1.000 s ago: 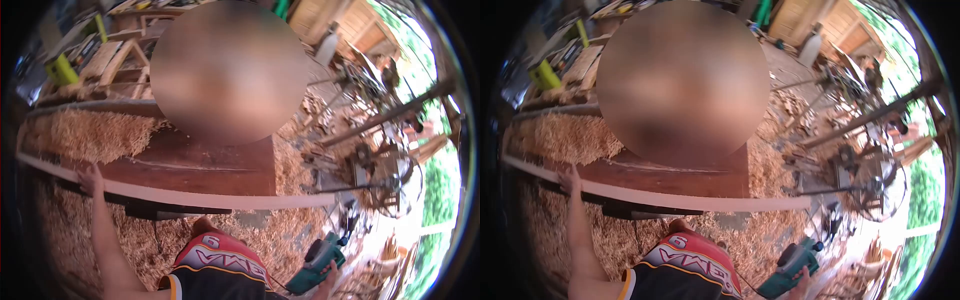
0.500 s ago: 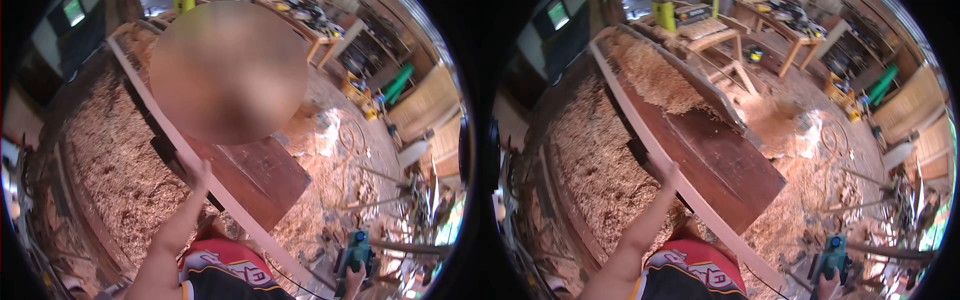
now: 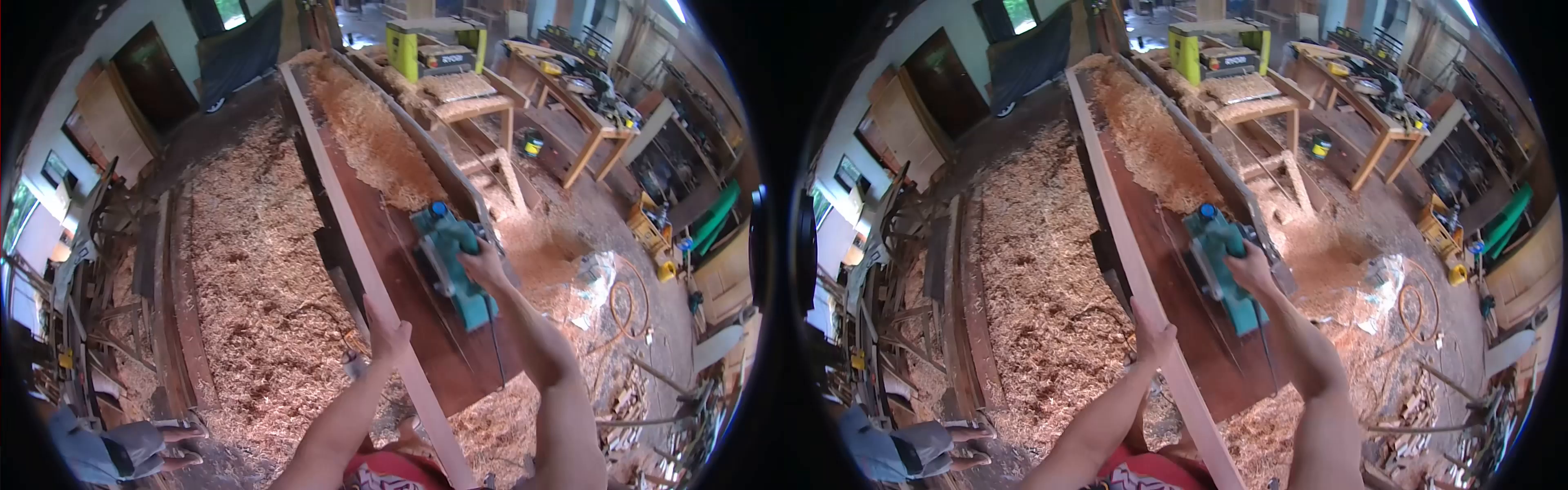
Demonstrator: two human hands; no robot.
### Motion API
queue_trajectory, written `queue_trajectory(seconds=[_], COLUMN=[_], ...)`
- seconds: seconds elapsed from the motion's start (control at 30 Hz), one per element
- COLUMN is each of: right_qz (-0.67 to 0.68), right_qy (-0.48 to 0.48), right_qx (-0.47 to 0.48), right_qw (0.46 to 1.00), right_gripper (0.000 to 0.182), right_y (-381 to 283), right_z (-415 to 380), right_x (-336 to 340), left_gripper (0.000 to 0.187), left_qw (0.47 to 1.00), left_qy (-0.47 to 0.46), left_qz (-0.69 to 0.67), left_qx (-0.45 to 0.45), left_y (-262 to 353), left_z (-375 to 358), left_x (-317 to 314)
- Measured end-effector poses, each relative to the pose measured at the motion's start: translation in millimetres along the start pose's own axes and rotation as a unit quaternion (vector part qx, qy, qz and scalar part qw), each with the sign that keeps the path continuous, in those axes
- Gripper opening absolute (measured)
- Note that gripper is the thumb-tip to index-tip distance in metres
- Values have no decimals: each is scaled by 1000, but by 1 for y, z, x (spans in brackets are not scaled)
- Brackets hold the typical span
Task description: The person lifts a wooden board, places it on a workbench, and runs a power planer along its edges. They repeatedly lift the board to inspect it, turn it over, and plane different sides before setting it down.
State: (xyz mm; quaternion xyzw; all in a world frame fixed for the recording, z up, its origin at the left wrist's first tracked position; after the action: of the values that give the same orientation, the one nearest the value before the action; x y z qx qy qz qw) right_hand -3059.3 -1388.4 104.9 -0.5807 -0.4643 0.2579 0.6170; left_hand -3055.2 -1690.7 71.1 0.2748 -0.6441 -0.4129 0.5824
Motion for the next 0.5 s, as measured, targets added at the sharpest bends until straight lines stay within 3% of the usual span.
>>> queue_trajectory(seconds=[0.1,0.23,0.27,0.3,0.37,0.4,0.43,0.47,0.5], right_qz=[91,63,41,14,-193,-193,-125,-68,-81], right_qy=[5,19,23,29,155,172,108,118,67], right_qx=[1,6,9,9,215,227,196,256,139], right_qw=[996,998,999,999,945,939,967,957,985], right_gripper=[32,42,47,52,57,55,45,29,17], right_y=[-13,-4,-7,-4,-30,-19,-27,4,52], right_z=[77,134,128,116,64,27,-27,-77,-128], right_x=[-51,-79,-75,-67,-39,-29,-21,-11,-3], left_gripper=[104,106,105,105,104,102,101,101,100], left_qw=[1000,997,999,999,999,1000,1000,999,999], left_qy=[-1,25,14,8,-6,-3,-3,-5,-7], left_qz=[-2,2,-11,-18,-39,-23,-28,-33,-38], left_qx=[-5,-68,-43,-30,-9,-3,3,10,16], left_y=[-4,-12,-15,-10,2,3,5,5,3], left_z=[1,1,1,-1,0,-1,0,-1,-2], left_x=[0,0,0,2,3,4,5,6,7])
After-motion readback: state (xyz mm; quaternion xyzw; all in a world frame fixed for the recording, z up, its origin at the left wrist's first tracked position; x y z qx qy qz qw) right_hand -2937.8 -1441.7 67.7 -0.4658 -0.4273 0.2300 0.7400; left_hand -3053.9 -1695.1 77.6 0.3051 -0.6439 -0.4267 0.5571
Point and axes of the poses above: each hand's wrist, its own z-axis towards the middle knuckle, its own x-axis out of the back of the hand, y = z × x, the point moved 10 cm from there along z, towards the middle knuckle, and after that the axes turned 3 degrees about z, right-handed, at the moved point
